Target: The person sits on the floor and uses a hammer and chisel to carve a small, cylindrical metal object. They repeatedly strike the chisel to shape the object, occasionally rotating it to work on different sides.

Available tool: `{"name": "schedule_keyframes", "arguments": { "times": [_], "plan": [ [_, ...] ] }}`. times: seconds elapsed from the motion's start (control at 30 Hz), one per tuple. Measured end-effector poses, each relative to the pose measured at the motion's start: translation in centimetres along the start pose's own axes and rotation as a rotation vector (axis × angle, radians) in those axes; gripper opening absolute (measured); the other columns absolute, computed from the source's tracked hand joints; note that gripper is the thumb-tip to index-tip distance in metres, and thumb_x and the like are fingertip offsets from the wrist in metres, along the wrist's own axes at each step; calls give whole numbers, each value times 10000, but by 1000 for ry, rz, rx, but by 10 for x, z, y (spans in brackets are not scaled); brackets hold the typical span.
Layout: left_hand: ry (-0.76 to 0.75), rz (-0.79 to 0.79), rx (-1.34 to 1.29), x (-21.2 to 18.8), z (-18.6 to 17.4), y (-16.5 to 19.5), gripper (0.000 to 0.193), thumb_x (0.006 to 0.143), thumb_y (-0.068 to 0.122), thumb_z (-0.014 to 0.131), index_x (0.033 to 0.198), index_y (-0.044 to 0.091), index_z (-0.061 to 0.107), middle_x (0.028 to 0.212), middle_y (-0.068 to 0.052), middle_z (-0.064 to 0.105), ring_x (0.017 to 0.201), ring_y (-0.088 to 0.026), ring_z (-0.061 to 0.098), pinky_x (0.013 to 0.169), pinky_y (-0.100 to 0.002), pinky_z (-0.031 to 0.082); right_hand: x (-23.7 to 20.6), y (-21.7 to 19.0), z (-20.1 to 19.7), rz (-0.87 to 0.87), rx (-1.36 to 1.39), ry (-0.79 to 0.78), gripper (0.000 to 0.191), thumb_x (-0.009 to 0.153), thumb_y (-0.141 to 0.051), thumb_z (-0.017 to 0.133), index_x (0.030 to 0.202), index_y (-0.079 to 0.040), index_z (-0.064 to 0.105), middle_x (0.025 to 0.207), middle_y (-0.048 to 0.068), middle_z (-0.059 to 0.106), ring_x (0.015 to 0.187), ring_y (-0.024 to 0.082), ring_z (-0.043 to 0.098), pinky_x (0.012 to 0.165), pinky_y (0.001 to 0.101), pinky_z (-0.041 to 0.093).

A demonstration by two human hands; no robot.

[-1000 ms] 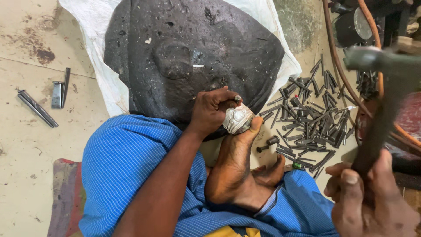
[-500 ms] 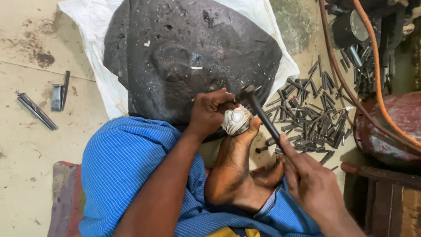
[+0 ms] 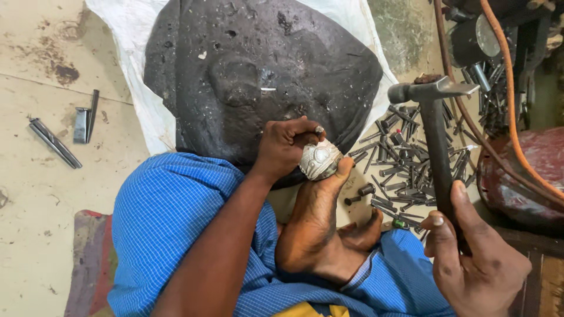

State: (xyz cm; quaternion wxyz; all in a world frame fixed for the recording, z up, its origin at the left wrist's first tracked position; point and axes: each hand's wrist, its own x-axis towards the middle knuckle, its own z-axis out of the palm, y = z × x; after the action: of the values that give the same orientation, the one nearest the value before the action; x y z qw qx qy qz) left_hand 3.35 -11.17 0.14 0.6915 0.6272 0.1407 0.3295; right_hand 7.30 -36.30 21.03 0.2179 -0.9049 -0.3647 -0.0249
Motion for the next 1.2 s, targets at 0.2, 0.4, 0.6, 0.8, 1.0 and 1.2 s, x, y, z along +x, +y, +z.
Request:
{"name": "schedule_keyframes", "arguments": {
  "times": [0.2,0.4,0.6,0.8,1.0,1.2],
  "plan": [
    [-9,19,28,-1,0,-2,100,882,6,729,948,65,774,869,-24,799,817,-134,780,1126,-427,503,5,-19,-25,211,156,-70,365,1051,-86,572,1385,44,641,838,142,678,660,139,637,653,265,529],
    [-11,25,40,0,2,-8,113,906,0,706,971,68,770,880,-23,802,822,-131,786,1146,-408,503,16,-5,12,-29,-297,-445,528,935,-126,698,1452,-75,602,825,134,721,646,178,647,649,348,543],
    [9,71,20,-1,2,-9,114,856,11,754,956,62,763,899,-59,798,842,-163,786,1113,-397,507,5,-3,23,-223,-33,-19,424,1005,-26,673,1423,-53,610,990,182,705,760,174,684,707,287,556],
    [-7,62,96,0,2,-6,123,875,5,728,968,71,775,889,-61,804,836,-162,798,1145,-406,489,5,-8,30,-169,-38,-153,468,912,4,690,1376,-46,658,835,124,709,649,152,655,617,299,531],
    [-11,56,69,-2,1,-4,105,866,15,771,967,44,770,853,-72,794,787,-155,783,1126,-398,503,-5,0,33,-157,-40,-140,497,928,-24,701,1418,-49,623,774,85,649,618,104,606,595,263,502],
    [133,-51,-223,1,1,-10,113,929,-25,711,1025,25,742,930,-26,772,870,-77,717,832,-263,583,-9,8,39,62,14,28,456,984,-27,687,1437,-43,634,754,74,683,582,62,583,558,236,478]
  ]
}}
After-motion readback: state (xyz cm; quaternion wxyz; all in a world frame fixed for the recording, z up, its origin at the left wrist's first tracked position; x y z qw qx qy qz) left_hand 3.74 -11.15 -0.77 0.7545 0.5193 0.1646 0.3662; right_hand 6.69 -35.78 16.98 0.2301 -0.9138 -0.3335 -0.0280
